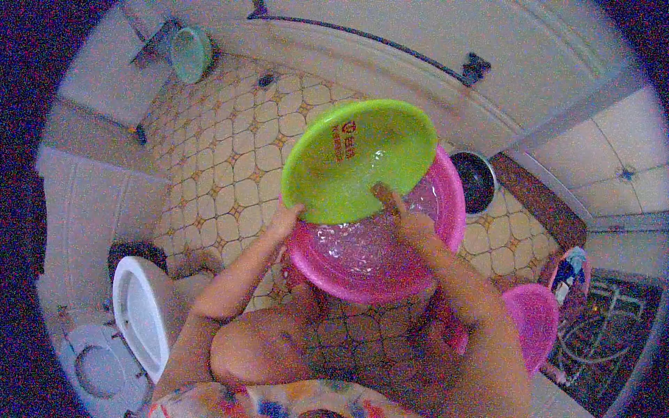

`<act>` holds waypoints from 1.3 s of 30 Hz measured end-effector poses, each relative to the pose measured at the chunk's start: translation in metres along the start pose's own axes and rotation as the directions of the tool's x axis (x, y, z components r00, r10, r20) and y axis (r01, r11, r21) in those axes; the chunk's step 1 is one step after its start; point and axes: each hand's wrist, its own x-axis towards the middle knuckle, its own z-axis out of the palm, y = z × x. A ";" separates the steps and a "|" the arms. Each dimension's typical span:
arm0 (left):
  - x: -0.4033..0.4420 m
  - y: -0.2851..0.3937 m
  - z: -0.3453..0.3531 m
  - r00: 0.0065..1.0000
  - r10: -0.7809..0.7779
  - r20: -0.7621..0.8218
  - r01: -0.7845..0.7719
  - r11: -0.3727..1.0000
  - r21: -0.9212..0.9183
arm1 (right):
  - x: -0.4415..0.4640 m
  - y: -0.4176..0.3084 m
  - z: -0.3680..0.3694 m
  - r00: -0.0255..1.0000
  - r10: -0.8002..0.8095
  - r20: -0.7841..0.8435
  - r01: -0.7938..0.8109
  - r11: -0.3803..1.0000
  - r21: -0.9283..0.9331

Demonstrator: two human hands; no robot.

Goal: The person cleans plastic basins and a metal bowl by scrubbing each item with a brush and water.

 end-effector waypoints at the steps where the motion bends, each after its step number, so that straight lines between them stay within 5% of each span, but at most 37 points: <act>1: 0.003 -0.006 0.000 0.999 0.032 -0.008 -0.032 0.999 -0.015 | 0.003 0.001 0.007 1.000 -0.007 0.001 0.007 0.998 0.070; 8: 0.006 -0.014 0.006 0.998 0.069 -0.012 -0.069 0.996 -0.047 | 0.009 -0.051 0.078 0.993 -0.117 -0.005 0.102 0.841 0.531; 10: 0.002 -0.009 0.007 0.999 0.032 -0.007 -0.032 0.999 -0.029 | -0.005 -0.086 0.067 0.959 -0.269 0.094 0.073 0.553 0.830; 13: 0.001 -0.004 0.008 0.999 -0.030 -0.028 0.030 0.999 -0.013 | -0.011 -0.099 0.065 0.928 -0.357 0.106 0.032 0.359 0.933; 16: 0.010 -0.023 0.003 0.997 0.063 -0.043 -0.060 0.995 0.077 | -0.005 -0.085 0.069 0.879 -0.393 -0.269 0.457 0.537 0.709; 17: 0.018 -0.039 0.001 0.991 0.125 -0.047 -0.121 0.990 0.077 | 0.006 -0.067 0.078 0.889 -0.348 -0.299 0.459 0.674 0.579; 20: 0.019 -0.030 -0.003 0.990 0.134 -0.032 -0.134 0.991 -0.018 | 0.020 -0.027 0.065 0.975 -0.095 -0.199 0.140 0.964 0.225; 24: 0.022 -0.033 -0.006 0.991 0.133 0.016 -0.133 0.991 -0.020 | -0.009 -0.021 -0.018 0.975 -0.118 -0.189 0.121 0.993 0.006; 26: 0.019 -0.029 -0.004 0.997 0.075 0.036 -0.072 0.995 -0.074 | 0.028 0.001 -0.019 0.957 -0.001 -0.292 -0.012 0.999 -0.041; 30: 0.004 -0.010 0.006 0.999 0.013 0.044 -0.010 0.997 -0.077 | 0.062 0.012 -0.017 0.910 0.064 -0.410 -0.068 0.998 0.006; 33: 0.000 -0.002 0.006 0.999 0.040 0.010 -0.041 0.995 0.087 | 0.059 0.004 -0.001 0.933 0.064 -0.354 -0.055 0.998 0.035; 35: -0.009 0.013 0.011 1.000 -0.018 -0.020 0.021 0.990 0.139 | 0.053 -0.010 0.012 0.930 0.051 -0.365 0.035 0.974 0.224; 39: -0.004 -0.004 0.020 1.000 0.013 0.016 -0.011 0.996 -0.084 | 0.072 -0.013 0.100 0.878 -0.177 -0.444 0.372 0.837 0.402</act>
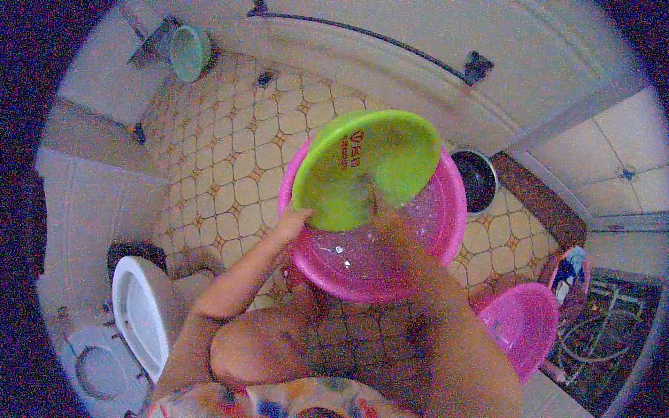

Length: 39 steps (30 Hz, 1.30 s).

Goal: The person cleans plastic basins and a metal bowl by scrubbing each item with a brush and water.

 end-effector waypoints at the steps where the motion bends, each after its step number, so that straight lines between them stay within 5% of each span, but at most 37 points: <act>1: 0.001 -0.003 -0.001 1.000 -0.011 0.005 0.011 1.000 -0.010 | -0.003 -0.010 0.003 0.998 -0.027 0.064 0.025 0.999 0.020; 4: 0.006 -0.010 -0.002 0.999 -0.038 0.019 0.039 0.998 -0.047 | -0.003 -0.063 0.000 0.950 0.010 0.313 -0.104 0.953 0.284; 6: 0.008 -0.019 -0.003 0.998 -0.055 0.022 0.057 0.995 -0.083 | -0.003 -0.114 -0.020 0.804 0.079 0.589 -0.487 0.656 0.577; 9: 0.012 -0.035 -0.005 1.000 -0.001 0.002 0.002 0.976 -0.217 | -0.008 -0.134 -0.018 0.767 -0.034 0.641 -0.604 0.300 0.738; 11: 0.023 -0.060 -0.014 0.998 -0.061 -0.028 0.051 0.961 -0.272 | -0.016 -0.133 -0.020 0.792 -0.067 0.607 -0.538 0.392 0.746; 13: 0.021 -0.052 -0.018 0.996 -0.059 -0.071 0.039 0.966 -0.255 | -0.023 -0.110 -0.007 0.930 -0.115 0.350 -0.181 0.685 0.706; 14: 0.009 -0.024 -0.017 0.995 -0.025 -0.097 0.004 0.977 -0.211 | -0.024 -0.072 0.017 0.970 -0.221 0.101 0.140 0.848 0.511; 16: 0.006 -0.014 -0.017 0.995 0.009 -0.098 -0.028 0.982 -0.189 | -0.030 -0.031 0.015 0.970 -0.245 -0.002 0.243 0.963 0.118; 19: 0.014 -0.025 -0.024 0.999 -0.021 -0.050 0.009 0.977 -0.214 | -0.029 -0.008 -0.027 0.967 0.132 0.217 -0.076 0.966 -0.247; 21: 0.011 -0.020 -0.026 0.995 -0.089 -0.035 0.081 0.981 -0.174 | -0.010 -0.029 -0.079 0.925 0.252 0.284 -0.067 0.844 -0.532; 25: 0.008 -0.013 -0.028 0.996 -0.084 -0.006 0.082 0.984 -0.157 | 0.020 -0.028 -0.139 0.985 0.161 0.066 -0.081 0.758 -0.647; 31: 0.022 -0.046 -0.031 0.999 -0.030 0.039 0.036 0.987 -0.159 | 0.022 -0.036 -0.154 0.989 0.076 -0.127 -0.141 0.745 -0.652; 34: 0.021 -0.038 -0.030 0.994 -0.106 0.040 0.110 0.984 -0.143 | 0.004 -0.019 -0.123 0.973 0.222 0.056 -0.140 0.772 -0.621; 37: 0.008 -0.015 -0.021 0.991 -0.134 0.018 0.135 0.966 -0.220 | -0.025 -0.017 -0.099 0.972 0.142 0.187 -0.050 0.902 -0.429; 39: 0.008 -0.020 -0.020 0.985 -0.165 0.056 0.174 0.951 -0.257 | -0.026 -0.014 -0.106 0.968 0.138 0.209 -0.014 0.863 -0.504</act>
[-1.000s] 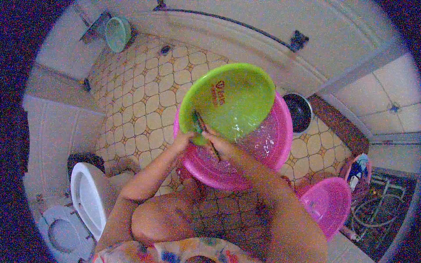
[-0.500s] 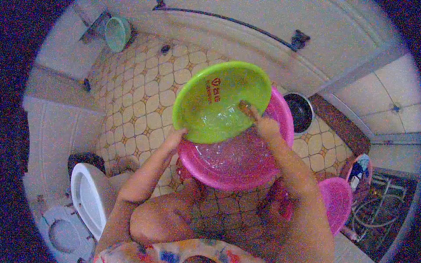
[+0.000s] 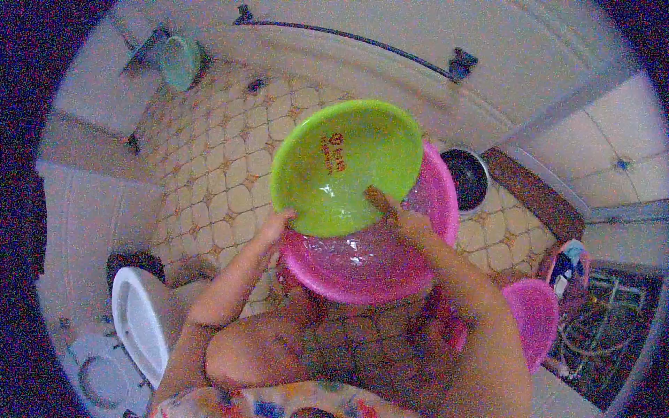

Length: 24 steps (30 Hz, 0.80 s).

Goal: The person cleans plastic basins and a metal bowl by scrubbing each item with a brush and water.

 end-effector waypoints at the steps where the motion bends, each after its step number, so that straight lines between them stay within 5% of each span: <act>1: 0.003 -0.005 -0.002 1.000 -0.026 0.011 0.026 0.999 -0.035 | -0.002 0.002 -0.006 1.000 -0.004 0.010 0.004 0.999 -0.045; 9: -0.005 0.012 0.005 0.997 -0.064 -0.031 0.063 0.997 -0.034 | 0.003 0.025 -0.115 0.940 -0.003 -0.342 -0.092 0.961 -0.261; 12: -0.020 0.033 0.013 0.990 -0.136 -0.044 0.136 0.991 -0.007 | -0.003 0.033 -0.073 0.946 0.017 -0.324 -0.081 0.979 -0.185; 16: -0.005 0.017 -0.002 1.000 -0.020 -0.009 0.021 0.997 0.075 | -0.011 0.017 -0.056 0.996 0.087 -0.002 -0.087 0.992 -0.091; 22: -0.014 0.046 -0.009 0.991 0.118 -0.065 -0.094 0.951 0.294 | -0.006 0.011 -0.106 0.917 -0.020 -0.399 0.091 0.983 0.159; 24: -0.014 0.059 -0.012 0.976 0.205 -0.078 -0.155 0.897 0.413 | -0.002 0.010 -0.123 0.931 0.047 -0.362 0.000 0.992 0.128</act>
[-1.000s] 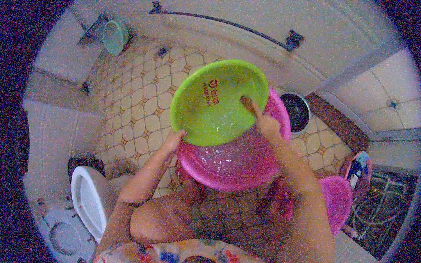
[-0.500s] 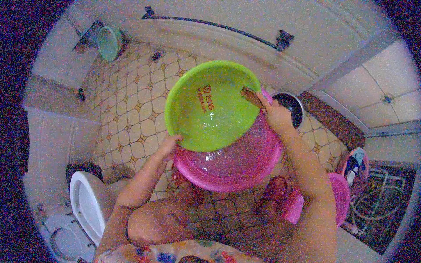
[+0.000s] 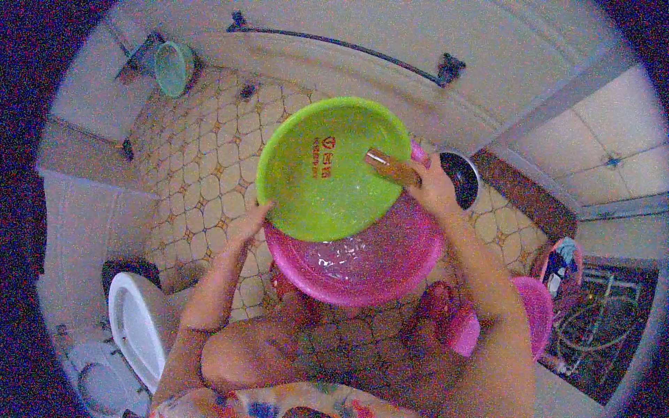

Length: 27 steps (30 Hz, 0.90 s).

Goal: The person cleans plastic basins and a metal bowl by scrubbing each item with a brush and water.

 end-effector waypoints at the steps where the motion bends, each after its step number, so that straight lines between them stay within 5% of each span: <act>1: 0.008 -0.002 -0.005 0.998 0.057 -0.028 -0.054 0.994 0.098 | 0.006 0.005 0.002 0.999 0.002 -0.043 -0.002 1.000 -0.001; 6: -0.001 0.059 -0.012 0.956 0.289 -0.050 -0.215 0.805 0.552 | 0.042 0.030 0.042 0.990 -0.044 -0.130 0.060 0.991 0.119; 9: 0.006 0.060 -0.012 0.957 0.278 -0.087 -0.181 0.801 0.570 | 0.040 0.007 0.047 0.998 0.047 -0.035 -0.039 0.980 0.197; 12: 0.019 0.050 -0.013 0.917 0.369 -0.153 -0.367 0.929 0.041 | 0.046 0.021 0.075 0.982 0.190 0.011 -0.178 0.898 0.402; 16: 0.006 0.025 0.002 0.985 0.116 -0.129 -0.169 0.801 -0.574 | 0.048 0.040 0.107 0.978 0.181 -0.099 -0.108 0.856 0.505; 18: 0.008 -0.018 0.014 0.997 -0.050 0.057 0.075 0.728 -0.682 | 0.049 0.043 0.113 0.980 0.187 -0.065 -0.100 0.749 0.655; 21: -0.001 -0.040 0.031 0.962 -0.102 0.252 0.220 0.838 -0.500 | 0.048 0.039 0.108 0.980 0.181 -0.087 -0.089 0.781 0.618; 24: -0.006 -0.037 0.034 0.907 -0.157 0.390 0.371 0.734 -0.568 | 0.042 0.026 0.092 0.974 0.216 0.071 -0.189 0.596 0.781; 27: 0.001 -0.061 0.038 0.930 -0.107 0.351 0.309 0.743 -0.593 | 0.041 0.022 0.088 0.968 0.236 0.089 -0.218 0.606 0.765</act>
